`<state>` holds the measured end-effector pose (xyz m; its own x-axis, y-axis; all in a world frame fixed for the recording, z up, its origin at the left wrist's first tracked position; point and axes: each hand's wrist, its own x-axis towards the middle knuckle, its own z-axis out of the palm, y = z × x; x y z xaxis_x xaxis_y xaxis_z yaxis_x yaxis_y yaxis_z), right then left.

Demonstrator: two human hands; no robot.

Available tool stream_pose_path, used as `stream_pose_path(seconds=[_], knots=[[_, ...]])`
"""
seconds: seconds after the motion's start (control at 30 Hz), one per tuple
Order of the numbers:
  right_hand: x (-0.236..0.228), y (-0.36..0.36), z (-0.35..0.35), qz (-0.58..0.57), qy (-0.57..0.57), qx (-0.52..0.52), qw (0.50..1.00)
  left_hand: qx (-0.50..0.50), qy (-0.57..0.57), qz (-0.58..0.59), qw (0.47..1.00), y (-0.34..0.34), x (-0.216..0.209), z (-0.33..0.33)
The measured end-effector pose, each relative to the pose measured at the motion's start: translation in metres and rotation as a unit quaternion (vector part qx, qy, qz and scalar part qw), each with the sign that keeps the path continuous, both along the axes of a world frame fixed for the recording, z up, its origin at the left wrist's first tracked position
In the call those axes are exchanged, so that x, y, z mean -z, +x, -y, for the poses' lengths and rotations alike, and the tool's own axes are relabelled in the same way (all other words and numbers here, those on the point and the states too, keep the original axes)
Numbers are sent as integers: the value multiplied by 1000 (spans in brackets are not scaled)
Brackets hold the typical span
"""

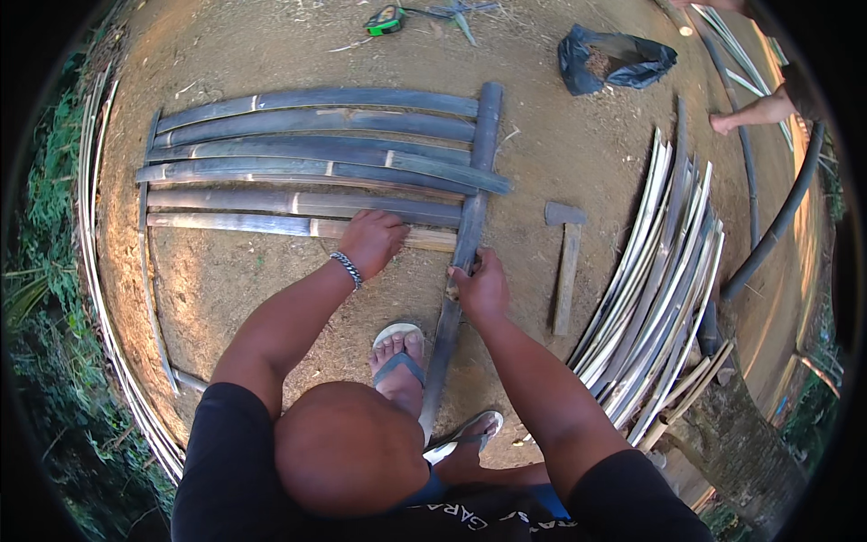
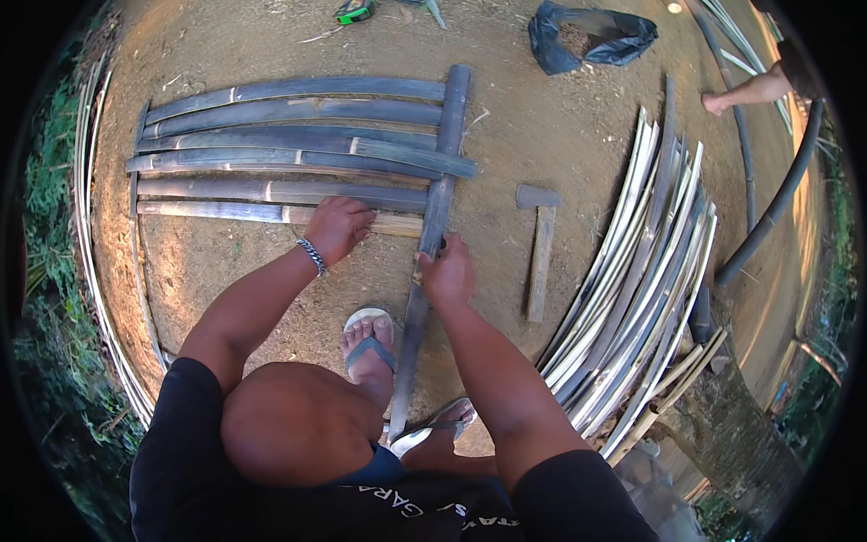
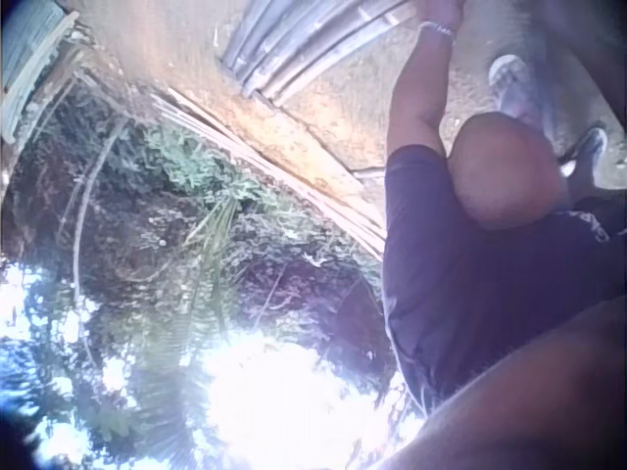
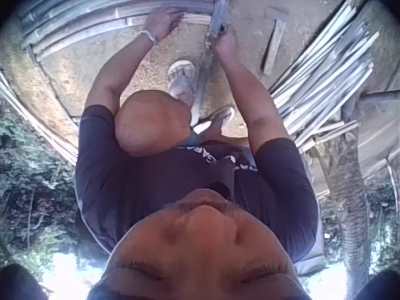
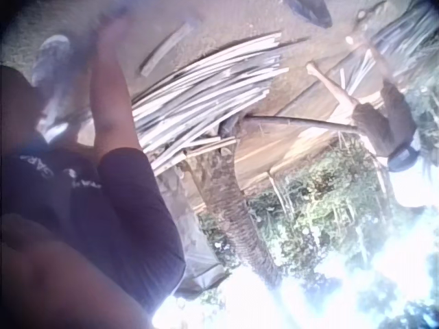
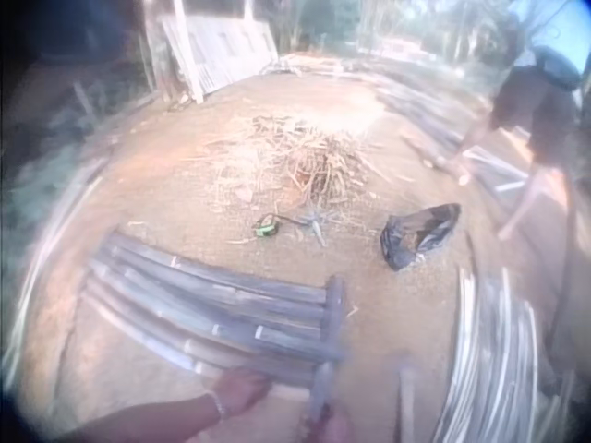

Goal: The person constructs a bamboo panel by laying out two frame pieces and then hammering small wooden pegs through split bamboo slats into the frame.

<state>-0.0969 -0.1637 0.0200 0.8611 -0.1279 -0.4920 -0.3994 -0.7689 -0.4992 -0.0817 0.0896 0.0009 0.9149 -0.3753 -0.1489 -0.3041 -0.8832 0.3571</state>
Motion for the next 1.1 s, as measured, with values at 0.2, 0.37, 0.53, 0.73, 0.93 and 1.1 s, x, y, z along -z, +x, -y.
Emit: stream_pose_path(seconds=[0.2, 0.37, 0.53, 0.73, 0.93, 1.1], knots=[[-8, 3, -3, -24, -3, 10, 1000, 6, -15, 29, 999, 0, -1, 0], [-7, 4, -4, -36, -8, 14, 999, -3, -27, 31, 999, 0, -4, 1], [-6, 6, -3, -41, -10, 10, 999, -7, -39, 49, 998, 0, -5, 2], [-11, 11, -2, -78, -6, 8, 997, -11, -45, 45, 998, 1, -6, 3], [-8, 9, -1, -55, 5, 22, 998, -11, -54, 51, 997, 0, -7, 3], [-13, 13, -2, -74, 6, 27, 997, -14, -58, 52, 997, 0, -5, 3]])
